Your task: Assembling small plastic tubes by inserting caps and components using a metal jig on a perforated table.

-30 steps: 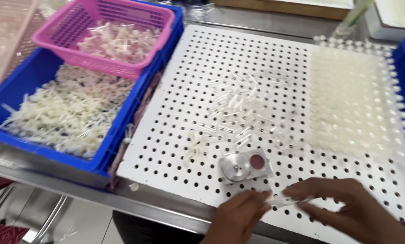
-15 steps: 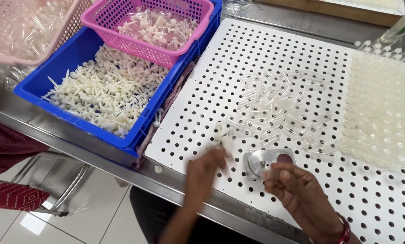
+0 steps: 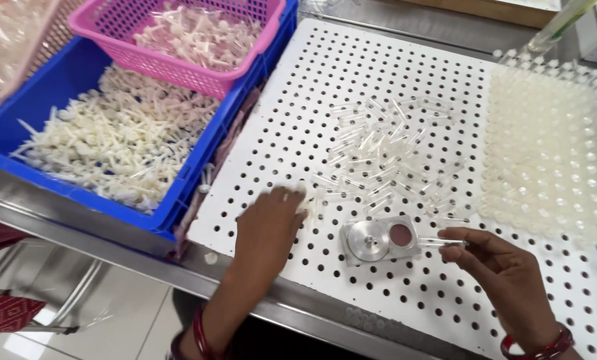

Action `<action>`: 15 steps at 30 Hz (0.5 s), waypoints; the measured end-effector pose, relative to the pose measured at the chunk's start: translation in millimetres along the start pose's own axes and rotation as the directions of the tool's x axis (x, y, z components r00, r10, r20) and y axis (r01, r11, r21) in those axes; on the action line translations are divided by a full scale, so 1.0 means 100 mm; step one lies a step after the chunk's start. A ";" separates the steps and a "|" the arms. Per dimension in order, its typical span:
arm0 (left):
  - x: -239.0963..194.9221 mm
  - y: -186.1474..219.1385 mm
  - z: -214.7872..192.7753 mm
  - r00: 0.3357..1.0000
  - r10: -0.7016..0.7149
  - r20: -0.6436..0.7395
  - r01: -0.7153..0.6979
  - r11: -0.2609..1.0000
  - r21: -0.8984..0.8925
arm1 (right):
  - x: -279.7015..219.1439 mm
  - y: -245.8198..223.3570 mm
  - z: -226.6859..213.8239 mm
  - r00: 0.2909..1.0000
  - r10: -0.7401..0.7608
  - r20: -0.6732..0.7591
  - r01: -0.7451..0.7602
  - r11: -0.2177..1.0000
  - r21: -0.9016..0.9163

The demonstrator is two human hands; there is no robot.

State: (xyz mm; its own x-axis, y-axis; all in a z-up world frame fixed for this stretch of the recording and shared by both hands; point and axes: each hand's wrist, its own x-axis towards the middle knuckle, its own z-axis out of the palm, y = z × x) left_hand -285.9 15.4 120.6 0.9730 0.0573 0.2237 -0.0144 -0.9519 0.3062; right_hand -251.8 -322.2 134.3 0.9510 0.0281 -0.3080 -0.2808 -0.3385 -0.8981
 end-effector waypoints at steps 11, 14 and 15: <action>-0.74 0.24 0.23 0.952 -0.231 -0.199 0.105 0.861 -0.498 | 0.20 -0.32 0.17 0.718 -0.589 0.372 0.639 0.344 -0.688; -0.87 0.44 0.26 0.935 -0.316 -0.161 0.124 0.716 -0.687 | 0.17 -0.48 0.23 0.504 -0.710 0.493 0.773 0.115 -0.624; -0.89 0.51 0.31 0.933 -0.321 -0.162 0.127 0.715 -0.687 | 0.16 -0.49 0.24 0.501 -0.709 0.497 0.776 0.113 -0.621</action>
State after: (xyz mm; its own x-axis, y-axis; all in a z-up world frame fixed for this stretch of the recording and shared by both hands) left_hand -366.1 -48.1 87.3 0.8752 0.4081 0.2600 -0.0447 -0.4669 0.8832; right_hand -225.7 -282.1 165.9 0.6108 0.7215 0.3262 0.7865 -0.6002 -0.1453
